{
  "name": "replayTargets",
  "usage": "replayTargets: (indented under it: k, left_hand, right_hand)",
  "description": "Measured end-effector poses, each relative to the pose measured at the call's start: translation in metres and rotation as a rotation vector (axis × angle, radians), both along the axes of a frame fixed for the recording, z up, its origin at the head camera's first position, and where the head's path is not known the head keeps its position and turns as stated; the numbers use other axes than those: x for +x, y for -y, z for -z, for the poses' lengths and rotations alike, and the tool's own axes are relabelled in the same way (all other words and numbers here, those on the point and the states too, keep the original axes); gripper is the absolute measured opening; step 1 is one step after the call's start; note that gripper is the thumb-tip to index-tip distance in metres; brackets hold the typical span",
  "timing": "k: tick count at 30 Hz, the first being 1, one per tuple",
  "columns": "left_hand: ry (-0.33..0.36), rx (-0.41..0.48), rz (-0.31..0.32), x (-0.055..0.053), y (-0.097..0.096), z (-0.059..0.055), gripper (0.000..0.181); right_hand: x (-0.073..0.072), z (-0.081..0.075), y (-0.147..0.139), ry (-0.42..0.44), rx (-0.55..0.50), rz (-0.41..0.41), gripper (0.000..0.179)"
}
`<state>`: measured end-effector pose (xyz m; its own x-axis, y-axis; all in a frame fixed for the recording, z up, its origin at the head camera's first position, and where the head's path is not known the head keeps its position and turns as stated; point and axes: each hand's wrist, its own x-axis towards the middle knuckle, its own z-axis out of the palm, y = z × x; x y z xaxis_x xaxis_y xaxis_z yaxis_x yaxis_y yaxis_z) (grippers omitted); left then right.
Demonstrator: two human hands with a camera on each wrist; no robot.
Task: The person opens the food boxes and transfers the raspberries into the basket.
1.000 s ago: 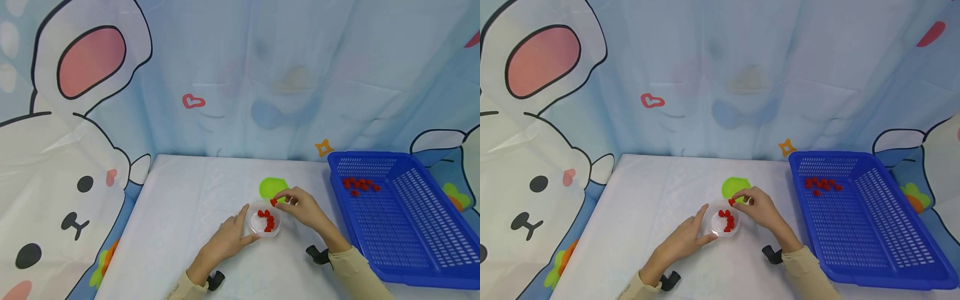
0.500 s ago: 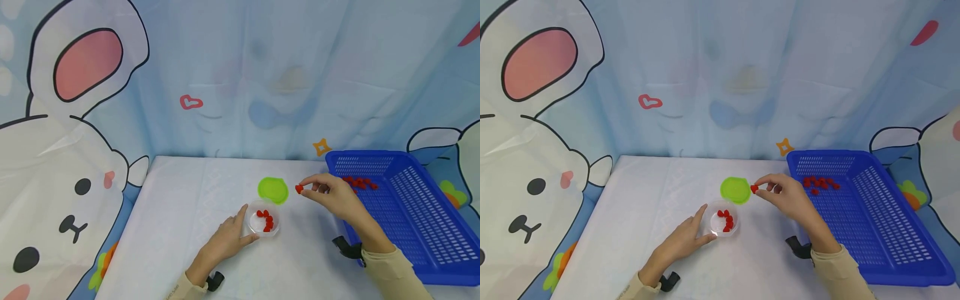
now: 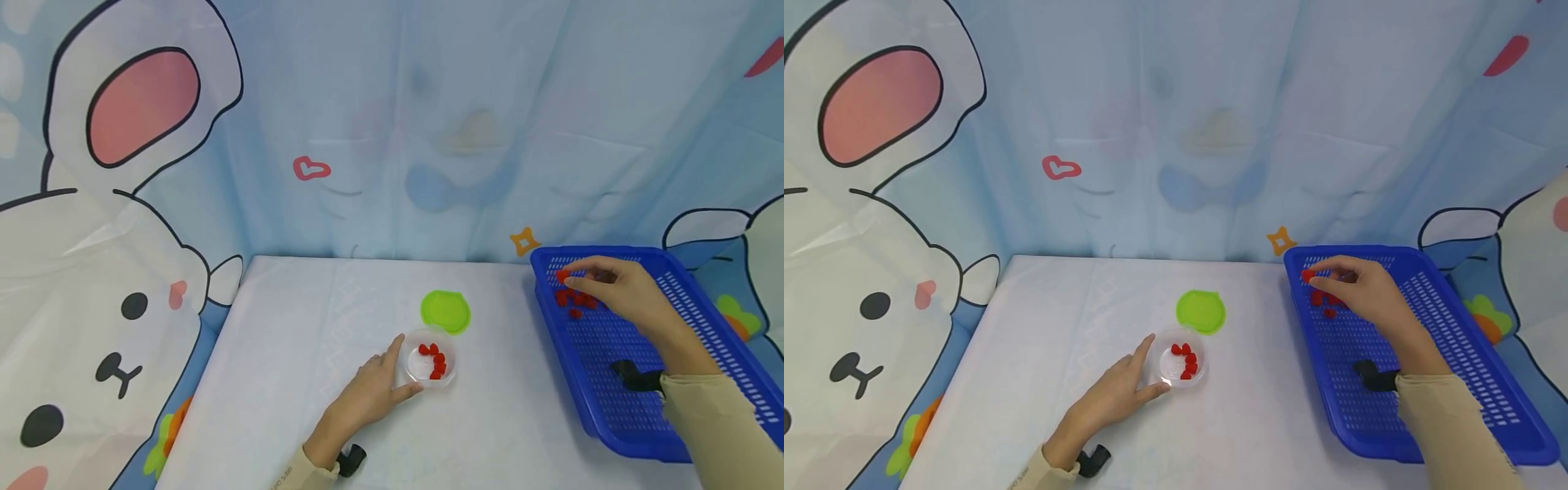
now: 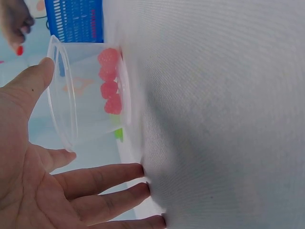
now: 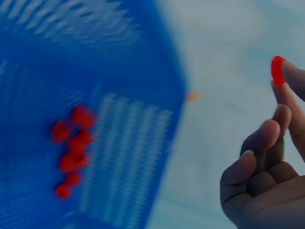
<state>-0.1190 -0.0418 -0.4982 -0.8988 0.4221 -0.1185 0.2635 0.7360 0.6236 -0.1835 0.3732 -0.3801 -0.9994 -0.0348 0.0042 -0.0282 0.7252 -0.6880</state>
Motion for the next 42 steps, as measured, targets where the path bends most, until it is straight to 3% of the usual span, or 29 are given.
replayTargets:
  k: [4,9,14,25,31,35,39,42]
  left_hand:
    - [-0.009,0.0,0.004,-0.001,0.0,0.002,0.095]
    - [-0.001,-0.003,0.003,0.0,-0.001,0.001,0.095]
    - [-0.005,-0.005,0.004,0.0,-0.001,0.001,0.095]
    - [-0.023,0.001,0.011,0.0,-0.001,0.003,0.094]
    - [-0.012,0.008,0.008,0.0,-0.001,0.003,0.094]
    - [-0.013,0.006,0.006,-0.001,-0.001,0.002,0.094]
    - [-0.008,0.007,0.004,-0.001,-0.001,0.001,0.094]
    - [-0.005,0.01,0.004,-0.001,0.0,0.001,0.094]
  right_hand:
    - [-0.014,0.024,-0.029,0.055,-0.01,0.065,0.058]
    - [-0.022,0.049,-0.053,0.134,-0.041,0.122,0.067]
    - [-0.029,0.075,-0.073,0.158,0.02,0.171,0.068]
    - [-0.029,0.114,-0.101,0.276,0.045,0.219,0.07]
    - [-0.029,0.125,-0.103,0.233,0.078,0.179,0.054]
    - [-0.03,0.128,-0.102,0.244,0.069,0.162,0.053]
    - [-0.031,0.12,-0.099,0.248,0.052,0.176,0.056]
    - [-0.031,0.106,-0.094,0.201,0.042,0.187,0.057]
